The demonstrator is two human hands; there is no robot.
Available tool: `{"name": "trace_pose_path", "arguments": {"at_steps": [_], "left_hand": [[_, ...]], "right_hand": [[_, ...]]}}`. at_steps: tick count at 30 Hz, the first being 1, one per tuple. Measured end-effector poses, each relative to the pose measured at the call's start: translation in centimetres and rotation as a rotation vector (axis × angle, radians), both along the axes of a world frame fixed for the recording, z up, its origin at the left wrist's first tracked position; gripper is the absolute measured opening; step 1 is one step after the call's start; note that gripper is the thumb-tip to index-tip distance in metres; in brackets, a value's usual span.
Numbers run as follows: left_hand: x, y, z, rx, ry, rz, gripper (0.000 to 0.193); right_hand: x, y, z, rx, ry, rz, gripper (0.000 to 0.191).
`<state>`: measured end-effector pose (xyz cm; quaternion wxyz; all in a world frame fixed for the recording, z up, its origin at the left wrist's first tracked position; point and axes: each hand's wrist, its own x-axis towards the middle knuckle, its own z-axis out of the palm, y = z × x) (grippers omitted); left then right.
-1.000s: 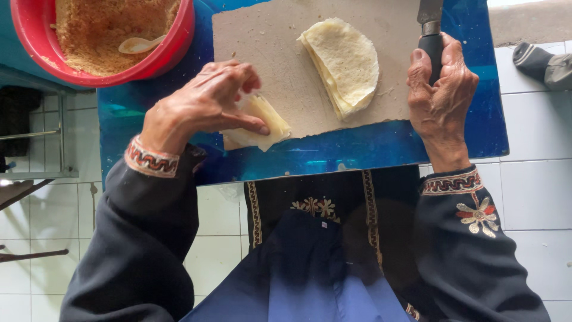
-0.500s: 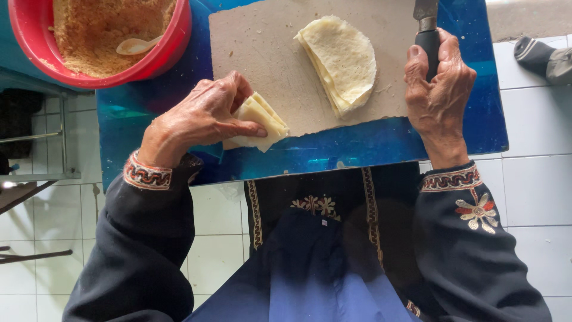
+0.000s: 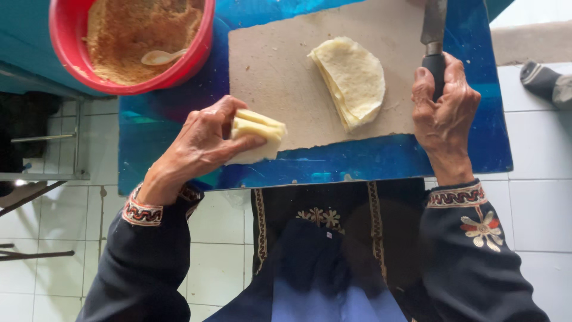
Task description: The person cuts a stack of thin round dough sheets into wedge pieces with a knife on a board, folds and gathers the cut pieces, and places them into a clear plastic bag. The person then takes out another dough sheet, folds it, and continues cutting it into pieces on the board.
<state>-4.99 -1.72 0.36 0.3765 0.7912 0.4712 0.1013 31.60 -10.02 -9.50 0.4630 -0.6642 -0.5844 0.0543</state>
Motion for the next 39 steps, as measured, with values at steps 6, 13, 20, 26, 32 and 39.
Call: {"name": "trace_pose_path", "arguments": {"at_steps": [6,13,20,26,32,39], "left_hand": [[-0.2,2.7,-1.0,0.266,-0.084,0.106,0.054],[6.6,10.7,-4.8,0.106,-0.464,0.437,0.061],[9.7,16.0,-9.2,0.256,-0.29,0.413,0.067],[9.1,13.1,-8.9,0.984,-0.058,0.238,0.079],[11.7,0.0,-7.8,0.522,-0.066,0.221,0.067],[13.5,-3.7,-6.0,0.813,-0.037,0.008,0.073]], "right_hand": [[-0.5,0.2,0.9,-0.025,0.031,-0.025,0.024],[-0.9,0.9,1.3,0.012,-0.046,-0.064,0.025],[-0.6,1.1,1.2,0.023,-0.084,-0.066,0.027],[-0.3,0.8,1.0,-0.033,0.015,-0.06,0.029],[-0.2,0.6,1.4,-0.005,0.028,-0.102,0.034],[-1.3,0.5,4.3,-0.034,-0.452,-0.147,0.047]]}}
